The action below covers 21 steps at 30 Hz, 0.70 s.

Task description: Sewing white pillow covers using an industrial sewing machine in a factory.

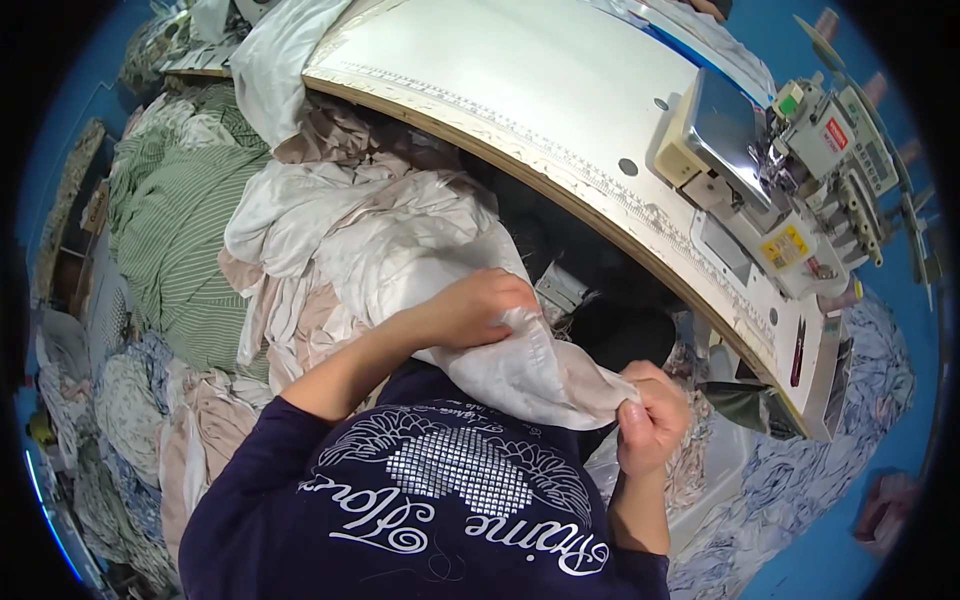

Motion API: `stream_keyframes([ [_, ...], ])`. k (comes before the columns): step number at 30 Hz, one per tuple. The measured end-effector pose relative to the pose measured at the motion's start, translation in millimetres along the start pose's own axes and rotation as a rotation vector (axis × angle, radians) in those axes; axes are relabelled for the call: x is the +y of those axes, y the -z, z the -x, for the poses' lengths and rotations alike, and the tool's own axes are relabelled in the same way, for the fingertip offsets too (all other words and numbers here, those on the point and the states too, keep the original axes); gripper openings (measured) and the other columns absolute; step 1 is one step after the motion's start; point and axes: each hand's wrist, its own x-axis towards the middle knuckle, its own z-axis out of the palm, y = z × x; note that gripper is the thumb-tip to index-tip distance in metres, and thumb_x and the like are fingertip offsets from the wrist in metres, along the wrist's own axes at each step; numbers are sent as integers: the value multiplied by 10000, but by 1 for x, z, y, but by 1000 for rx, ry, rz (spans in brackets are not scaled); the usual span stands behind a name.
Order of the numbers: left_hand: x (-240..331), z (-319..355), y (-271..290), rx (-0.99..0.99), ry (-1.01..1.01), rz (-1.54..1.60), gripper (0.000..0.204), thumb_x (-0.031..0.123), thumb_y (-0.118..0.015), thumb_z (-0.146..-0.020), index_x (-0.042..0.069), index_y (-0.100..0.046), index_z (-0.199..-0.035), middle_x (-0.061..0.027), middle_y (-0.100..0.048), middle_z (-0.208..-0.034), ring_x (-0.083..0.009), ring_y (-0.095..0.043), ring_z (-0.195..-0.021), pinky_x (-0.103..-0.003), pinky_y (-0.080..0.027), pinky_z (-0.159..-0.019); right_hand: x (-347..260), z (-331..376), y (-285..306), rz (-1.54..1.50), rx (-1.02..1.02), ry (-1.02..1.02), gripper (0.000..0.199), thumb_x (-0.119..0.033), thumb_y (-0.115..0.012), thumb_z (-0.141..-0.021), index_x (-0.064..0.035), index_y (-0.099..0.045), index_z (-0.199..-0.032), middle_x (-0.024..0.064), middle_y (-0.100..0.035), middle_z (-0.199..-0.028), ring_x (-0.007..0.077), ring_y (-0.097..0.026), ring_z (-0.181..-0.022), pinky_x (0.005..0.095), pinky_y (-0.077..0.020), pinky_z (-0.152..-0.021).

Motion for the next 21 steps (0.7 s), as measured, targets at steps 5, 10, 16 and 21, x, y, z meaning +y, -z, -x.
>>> stream_keyframes([
  [5, -9, 3, -11, 16, 44, -38, 170, 113, -656, -688, 121, -624, -854, -21, -580, -1027, -239, -515, -1027, -372, -379, -902, -4, -11, -23, -67, -10, 12, 308, -256, -466, -838, 17, -535, -713, 183, -587, -873, 216, -533, -760, 318, -430, -669],
  [10, -21, 4, -14, -56, 153, -251, 133, 88, -628, -661, 95, -617, -793, -39, -592, -1014, -251, -512, -1027, -376, -384, -894, -8, -18, -28, 23, -133, 49, 372, -293, -454, -871, 0, -535, -655, 113, -594, -688, 181, -519, -584, 279, -408, -554],
  [16, -52, 3, 16, 178, -20, -307, 112, 61, -604, -625, 76, -595, -736, -71, -624, -958, -261, -542, -1000, -383, -396, -880, 1, -34, -25, -34, -230, 380, 89, -96, -489, -805, -15, -496, -767, 111, -586, -702, 216, -542, -542, 303, -426, -487],
  [21, -59, 51, 67, 801, 181, -141, 109, 70, -618, -729, 43, -639, -833, -64, -659, -872, -205, -614, -886, -408, -437, -845, -6, -24, -37, -353, -225, 2, 199, -202, -468, -883, -41, -477, -766, 71, -495, -596, 165, -444, -534, 299, -358, -498],
])
